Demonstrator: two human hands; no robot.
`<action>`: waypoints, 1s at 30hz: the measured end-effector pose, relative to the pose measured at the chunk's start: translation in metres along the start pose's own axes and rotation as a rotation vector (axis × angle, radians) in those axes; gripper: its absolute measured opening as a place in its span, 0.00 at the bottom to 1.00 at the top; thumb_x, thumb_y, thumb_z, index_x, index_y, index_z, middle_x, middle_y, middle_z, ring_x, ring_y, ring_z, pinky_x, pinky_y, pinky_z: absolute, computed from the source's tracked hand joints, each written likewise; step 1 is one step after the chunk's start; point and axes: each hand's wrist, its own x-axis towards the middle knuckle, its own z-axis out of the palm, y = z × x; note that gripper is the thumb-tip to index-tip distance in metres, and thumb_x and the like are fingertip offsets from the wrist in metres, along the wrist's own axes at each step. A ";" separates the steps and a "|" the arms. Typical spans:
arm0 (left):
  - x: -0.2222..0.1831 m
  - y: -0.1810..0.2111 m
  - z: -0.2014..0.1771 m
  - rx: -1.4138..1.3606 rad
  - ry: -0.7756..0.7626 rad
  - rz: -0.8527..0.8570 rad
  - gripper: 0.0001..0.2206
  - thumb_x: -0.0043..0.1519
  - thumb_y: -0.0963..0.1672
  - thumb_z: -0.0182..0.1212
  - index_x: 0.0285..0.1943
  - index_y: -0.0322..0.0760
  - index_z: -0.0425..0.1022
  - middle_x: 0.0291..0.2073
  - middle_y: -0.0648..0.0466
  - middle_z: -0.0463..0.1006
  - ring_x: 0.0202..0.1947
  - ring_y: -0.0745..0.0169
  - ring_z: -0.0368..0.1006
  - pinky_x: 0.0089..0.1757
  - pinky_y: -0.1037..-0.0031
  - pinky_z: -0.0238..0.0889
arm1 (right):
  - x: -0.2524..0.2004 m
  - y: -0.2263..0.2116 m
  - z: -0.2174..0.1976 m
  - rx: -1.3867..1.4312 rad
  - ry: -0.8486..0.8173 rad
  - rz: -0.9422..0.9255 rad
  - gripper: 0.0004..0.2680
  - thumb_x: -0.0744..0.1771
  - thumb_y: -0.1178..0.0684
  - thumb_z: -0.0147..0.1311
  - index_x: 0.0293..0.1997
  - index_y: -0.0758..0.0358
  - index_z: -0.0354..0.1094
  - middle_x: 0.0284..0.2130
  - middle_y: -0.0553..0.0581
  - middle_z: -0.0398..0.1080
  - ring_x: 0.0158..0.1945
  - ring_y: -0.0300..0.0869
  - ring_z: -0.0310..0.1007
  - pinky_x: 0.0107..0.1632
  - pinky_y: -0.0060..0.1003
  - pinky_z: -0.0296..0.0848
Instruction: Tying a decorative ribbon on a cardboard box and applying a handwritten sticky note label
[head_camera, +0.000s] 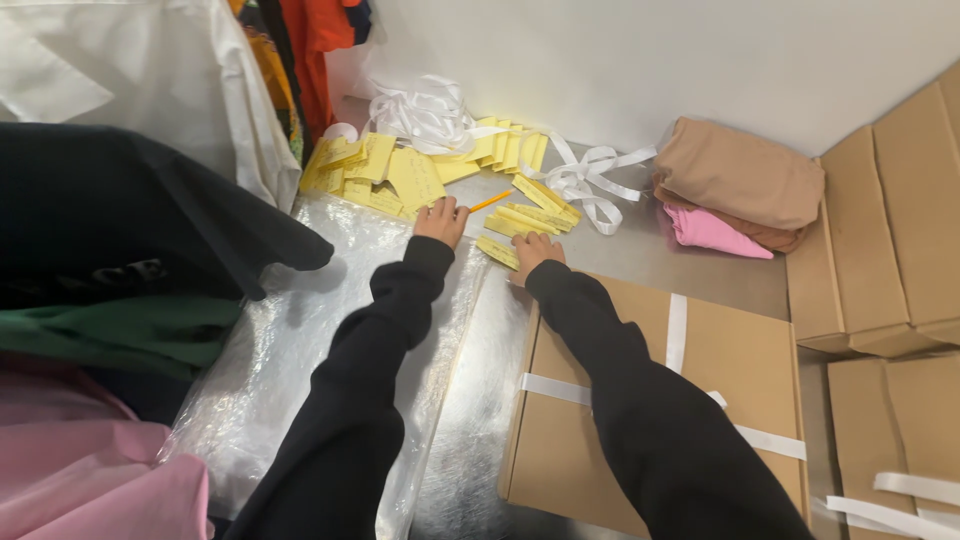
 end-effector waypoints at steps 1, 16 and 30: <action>-0.005 0.004 -0.005 0.009 -0.002 -0.005 0.04 0.61 0.40 0.57 0.37 0.42 0.66 0.32 0.54 0.63 0.36 0.53 0.66 0.34 0.64 0.58 | 0.013 0.002 0.009 -0.001 0.001 -0.010 0.25 0.60 0.42 0.64 0.63 0.49 0.61 0.52 0.55 0.66 0.60 0.49 0.64 0.54 0.46 0.65; -0.004 0.040 -0.051 -0.565 -0.581 -0.529 0.04 0.71 0.45 0.44 0.50 0.44 0.60 0.42 0.54 0.63 0.30 0.48 0.79 0.32 0.57 0.75 | 0.072 0.049 0.002 0.115 0.293 0.190 0.17 0.64 0.56 0.60 0.59 0.60 0.63 0.48 0.59 0.65 0.55 0.55 0.71 0.54 0.53 0.76; 0.012 0.063 -0.049 -1.426 -0.628 -0.802 0.12 0.68 0.51 0.58 0.50 0.45 0.81 0.36 0.55 0.80 0.32 0.59 0.81 0.31 0.72 0.77 | 0.024 0.035 0.027 0.259 0.534 -0.151 0.10 0.67 0.51 0.54 0.52 0.39 0.66 0.38 0.41 0.71 0.45 0.35 0.76 0.49 0.33 0.77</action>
